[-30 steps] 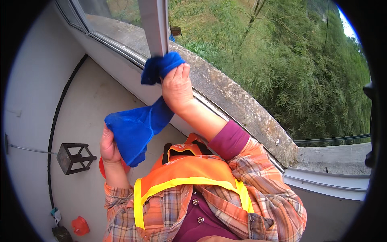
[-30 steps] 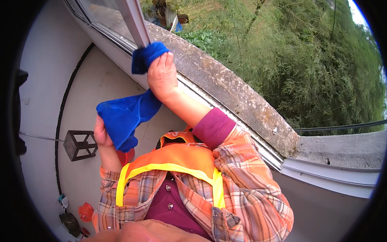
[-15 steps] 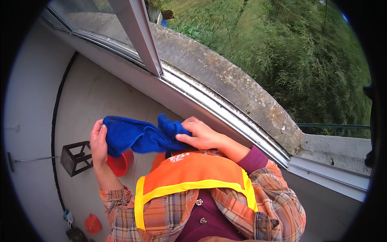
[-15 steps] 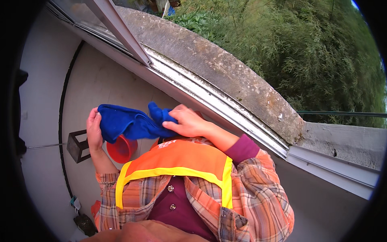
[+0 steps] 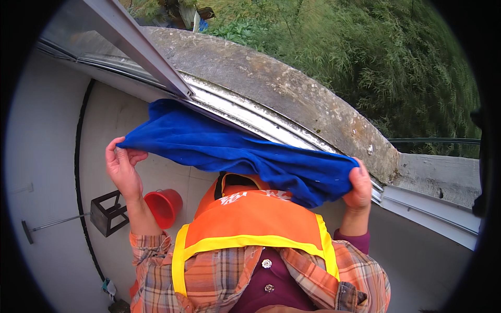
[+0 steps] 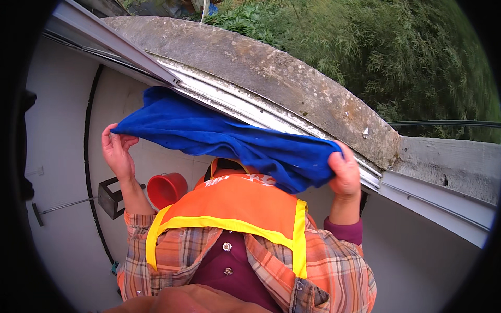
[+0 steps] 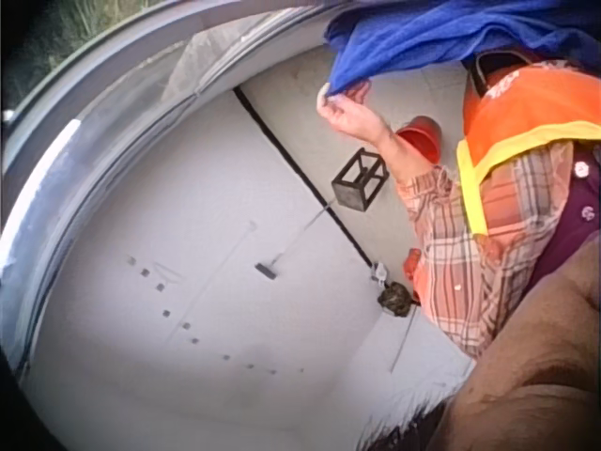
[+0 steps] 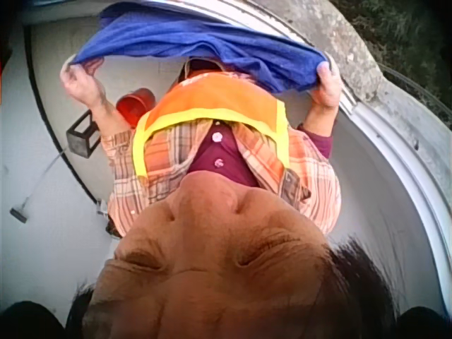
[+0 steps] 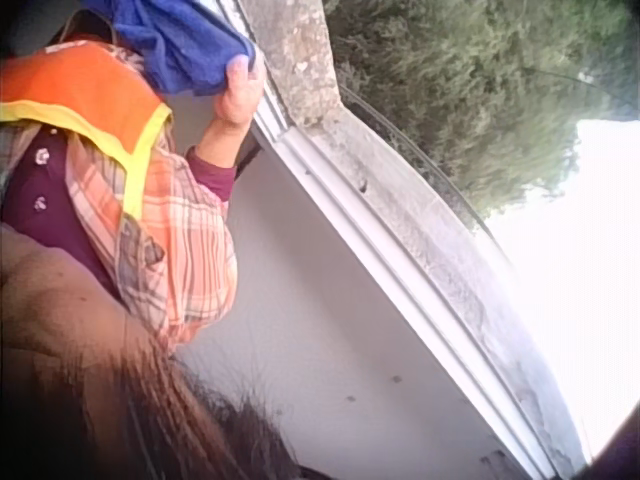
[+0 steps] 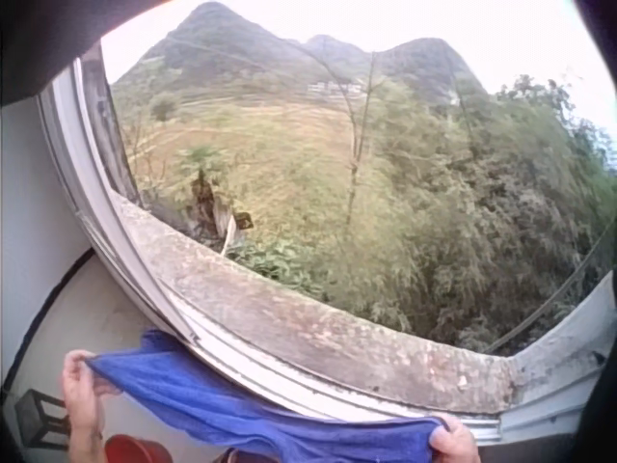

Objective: The person wipes the window frame with a blue cloth, then uses a small metal tool to scrape debris from the frame's grooves while holding the cloth underneath to catch the residue. The person continues scraping along the frame and wiping the collected debris onto the cloth.

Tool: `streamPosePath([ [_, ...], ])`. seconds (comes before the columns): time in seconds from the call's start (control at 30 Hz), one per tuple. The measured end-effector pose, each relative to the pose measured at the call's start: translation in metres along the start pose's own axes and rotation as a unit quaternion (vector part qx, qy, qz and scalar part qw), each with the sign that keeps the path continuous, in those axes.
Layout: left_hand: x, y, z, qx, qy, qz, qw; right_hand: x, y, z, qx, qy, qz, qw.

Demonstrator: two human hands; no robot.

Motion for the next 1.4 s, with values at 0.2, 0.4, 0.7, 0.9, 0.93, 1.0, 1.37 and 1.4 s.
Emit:
streamPosePath([
  [0.2, -0.067, 0.011, 0.05, -0.154, 0.076, -0.096, 0.98, 0.082, 0.052, -0.101, 0.173, 0.014, 0.143, 0.974],
  [0.4, -0.135, 0.02, 0.077, -0.257, -0.011, -0.268, 0.929, 0.09, 0.065, -0.127, 0.157, 0.266, 0.385, 0.869],
  [0.7, -0.143, 0.047, 0.001, 0.109, -0.012, -0.474, 0.874, -0.091, 0.018, 0.016, -0.089, 0.284, -0.237, 0.925],
  [0.9, -0.155, 0.115, -0.104, 0.001, -0.386, -0.557, 0.736, -0.133, -0.016, 0.156, -0.264, 0.267, -0.411, 0.831],
  [0.93, -0.158, 0.117, -0.117, 0.041, -0.399, -0.553, 0.731, -0.137, -0.018, 0.167, -0.252, 0.315, -0.417, 0.814],
  [1.0, -0.165, 0.115, -0.122, 0.036, -0.409, -0.498, 0.764, -0.149, -0.023, 0.179, -0.205, 0.399, -0.434, 0.781],
  [1.37, -0.183, 0.118, -0.104, -0.014, -0.425, -0.499, 0.755, -0.169, -0.047, 0.232, -0.151, 0.617, -0.369, 0.678],
  [1.4, -0.182, 0.118, -0.105, -0.021, -0.418, -0.501, 0.758, -0.169, -0.048, 0.231, -0.126, 0.609, -0.362, 0.695],
])
Point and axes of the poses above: each hand's wrist, its own y-axis away from the middle knuckle, its own x-axis out of the back of the hand, z = x × y, the point moved 5 cm from there along -y, towards the middle knuckle, and after that the axes turned 1 degree about x, right-handed, at the moved point
